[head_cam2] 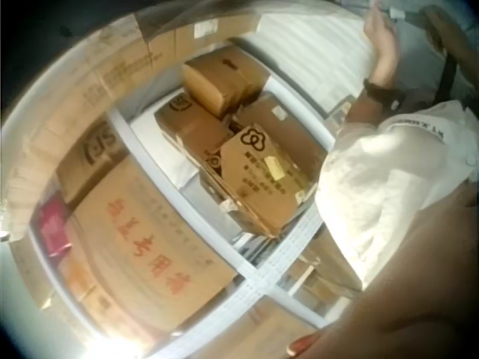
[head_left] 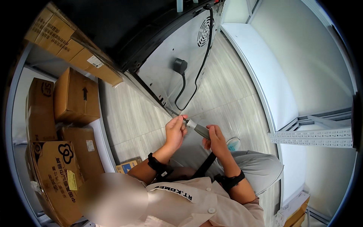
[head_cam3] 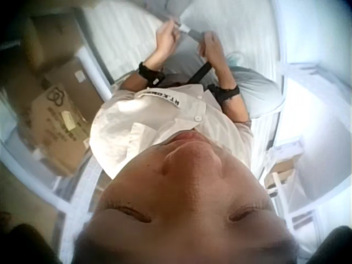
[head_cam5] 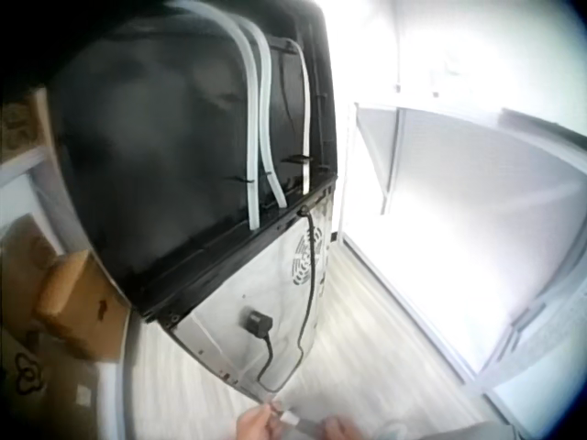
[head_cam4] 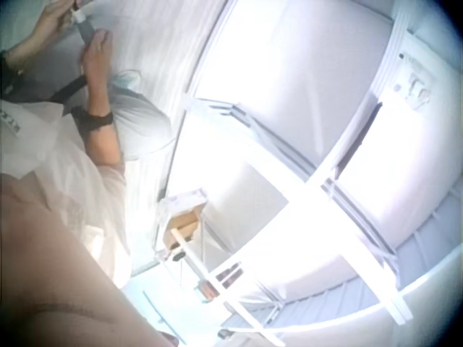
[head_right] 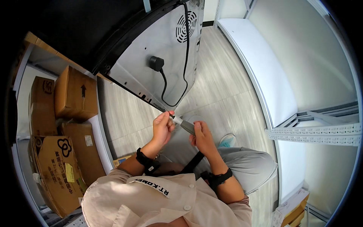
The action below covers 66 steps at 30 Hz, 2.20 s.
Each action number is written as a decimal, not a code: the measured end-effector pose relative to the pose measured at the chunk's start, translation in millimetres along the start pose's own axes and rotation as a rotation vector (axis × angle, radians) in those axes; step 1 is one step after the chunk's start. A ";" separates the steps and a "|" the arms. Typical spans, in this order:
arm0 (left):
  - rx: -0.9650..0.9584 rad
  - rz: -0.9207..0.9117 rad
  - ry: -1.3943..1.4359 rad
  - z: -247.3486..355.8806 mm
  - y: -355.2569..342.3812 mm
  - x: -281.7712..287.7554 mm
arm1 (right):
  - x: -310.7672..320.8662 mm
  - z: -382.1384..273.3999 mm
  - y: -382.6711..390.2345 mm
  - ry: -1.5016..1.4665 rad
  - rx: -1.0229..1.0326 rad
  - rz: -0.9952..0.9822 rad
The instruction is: The person uses a screwdriver to tighten screws on the back panel of a large appliance. They work methodically on multiple screw locations along the edge of the panel.
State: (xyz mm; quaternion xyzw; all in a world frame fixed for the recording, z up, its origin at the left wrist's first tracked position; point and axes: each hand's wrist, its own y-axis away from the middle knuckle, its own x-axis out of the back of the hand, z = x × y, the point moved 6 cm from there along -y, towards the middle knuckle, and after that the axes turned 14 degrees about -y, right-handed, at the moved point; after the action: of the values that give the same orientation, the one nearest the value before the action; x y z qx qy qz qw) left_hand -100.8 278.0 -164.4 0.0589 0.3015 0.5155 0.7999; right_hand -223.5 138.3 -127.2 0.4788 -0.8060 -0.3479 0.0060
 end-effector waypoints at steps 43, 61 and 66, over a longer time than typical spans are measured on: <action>-0.029 0.189 0.369 17.6 -23.1 12.4 | -6.8 -23.5 11.2 0.436 0.627 0.056; -0.019 0.291 0.359 18.3 -22.7 13.7 | 9.0 -38.0 13.6 0.431 0.530 0.135; -0.058 0.310 0.283 19.7 -21.5 14.3 | 20.8 -48.1 17.5 0.316 0.557 0.103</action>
State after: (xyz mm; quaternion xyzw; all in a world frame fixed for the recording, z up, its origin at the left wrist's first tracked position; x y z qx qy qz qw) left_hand -69.0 284.7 -163.1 0.0086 0.3830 0.6440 0.6622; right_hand -231.8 100.7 -87.6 0.4686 -0.8826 -0.0344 0.0174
